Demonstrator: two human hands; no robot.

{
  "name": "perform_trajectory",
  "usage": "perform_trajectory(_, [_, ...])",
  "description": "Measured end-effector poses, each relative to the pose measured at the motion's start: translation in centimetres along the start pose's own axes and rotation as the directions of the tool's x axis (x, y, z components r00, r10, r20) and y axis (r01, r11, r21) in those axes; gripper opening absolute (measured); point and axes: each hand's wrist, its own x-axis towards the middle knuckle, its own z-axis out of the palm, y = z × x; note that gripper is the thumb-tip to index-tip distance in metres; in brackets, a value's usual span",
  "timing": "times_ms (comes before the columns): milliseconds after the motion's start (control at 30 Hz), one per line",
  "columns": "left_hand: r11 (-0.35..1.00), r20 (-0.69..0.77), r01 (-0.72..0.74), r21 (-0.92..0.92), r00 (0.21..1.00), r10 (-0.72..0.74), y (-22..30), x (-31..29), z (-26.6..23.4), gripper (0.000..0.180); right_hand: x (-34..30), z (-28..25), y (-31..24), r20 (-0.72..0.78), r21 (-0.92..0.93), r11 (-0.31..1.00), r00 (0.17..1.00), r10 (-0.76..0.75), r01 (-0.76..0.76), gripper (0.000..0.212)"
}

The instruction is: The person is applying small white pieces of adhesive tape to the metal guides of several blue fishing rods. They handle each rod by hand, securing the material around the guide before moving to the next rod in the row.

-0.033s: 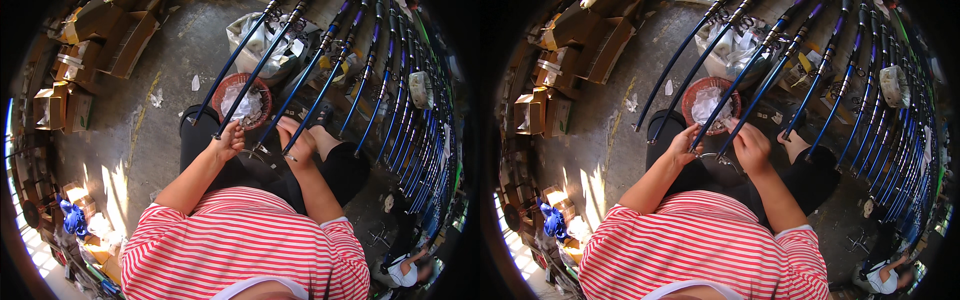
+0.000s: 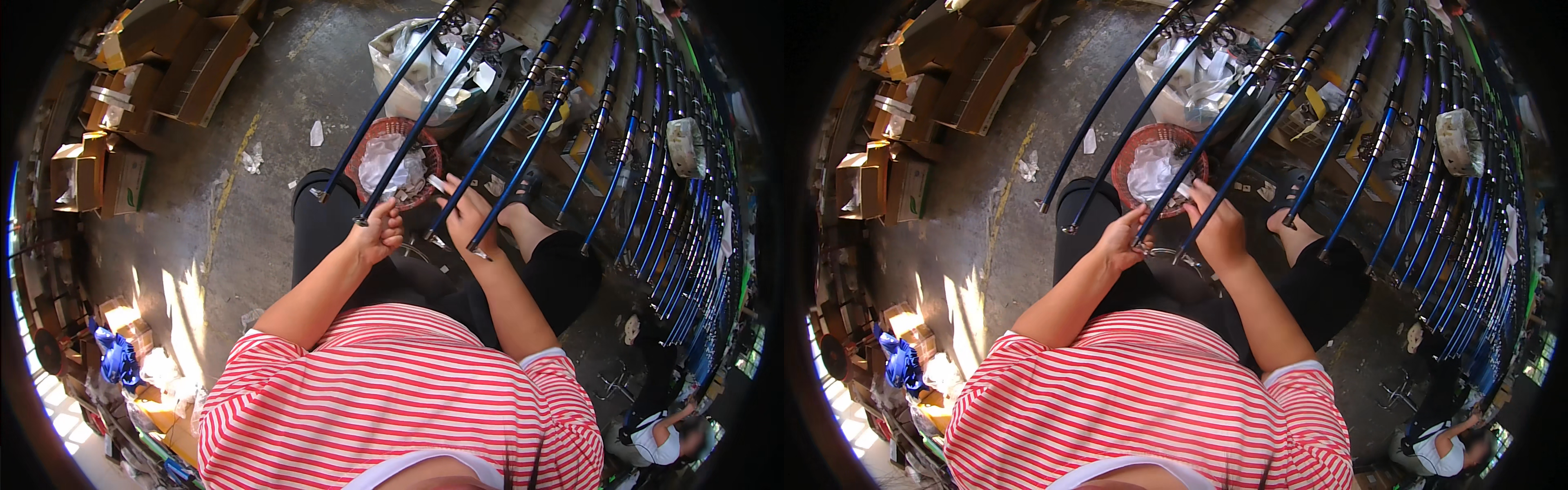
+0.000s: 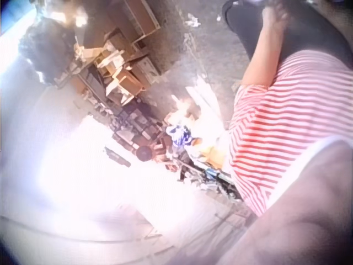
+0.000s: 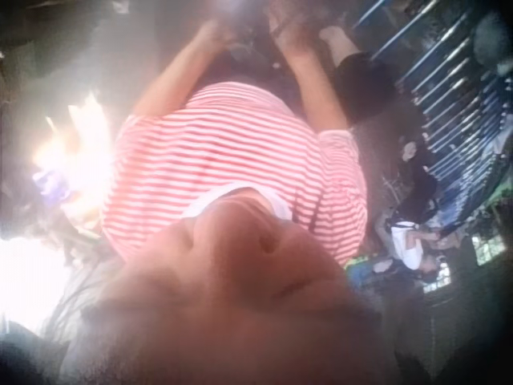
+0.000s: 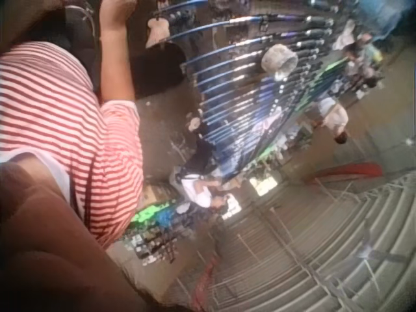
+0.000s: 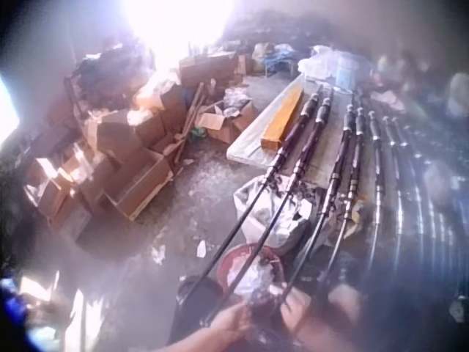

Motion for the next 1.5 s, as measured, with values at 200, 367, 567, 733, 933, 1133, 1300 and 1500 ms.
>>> perform_trajectory(200, [0.986,0.108,0.128,0.106,0.984,-0.139,-1.3,4.9,-5.5,0.033,-3.4,4.4,-2.9,0.378,0.031,0.989,0.918,0.119,-0.141,0.03])
perform_trajectory(367, [0.984,-0.121,0.163,0.071,0.981,-0.153,-0.5,2.5,-1.2,0.038,-4.9,8.2,-3.4,0.439,-0.178,0.976,0.898,-0.036,0.126,0.023])
perform_trajectory(567, [0.981,0.008,0.194,-0.033,0.981,-0.194,-1.9,6.9,-5.0,0.032,-3.7,7.7,-2.6,0.439,-0.129,0.954,0.878,-0.189,0.27,0.004])
perform_trajectory(733, [0.971,0.112,0.22,-0.09,0.971,-0.209,-3.1,6.0,-2.2,0.033,-3.8,4.4,-1.4,0.354,0.085,0.995,0.932,-0.076,0.049,0.005])
perform_trajectory(933, [0.995,0.202,0.046,0.084,0.977,-0.063,-6.9,3.8,-0.2,0.034,-5.7,-2.4,-1.0,0.442,0.503,0.389,0.617,0.651,-0.772,0.011])
perform_trajectory(1133, [0.791,0.44,-0.507,0.343,0.831,0.341,-12.4,-3.5,4.5,0.014,-9.2,-9.5,-2.8,0.396,0.61,0.39,0.691,0.605,-0.69,0.014])
perform_trajectory(1300, [0.374,0.592,-0.783,0.497,0.621,0.514,-16.0,-7.1,6.9,0.009,-11.4,-14.7,-4.9,0.39,0.664,0.405,0.753,0.53,-0.629,0.015])
perform_trajectory(1500, [0.346,0.602,-0.785,0.513,0.617,0.507,-18.4,-12.1,9.4,0.007,-12.1,-18.9,-7.0,0.351,0.702,0.469,0.833,0.427,-0.536,0.014])
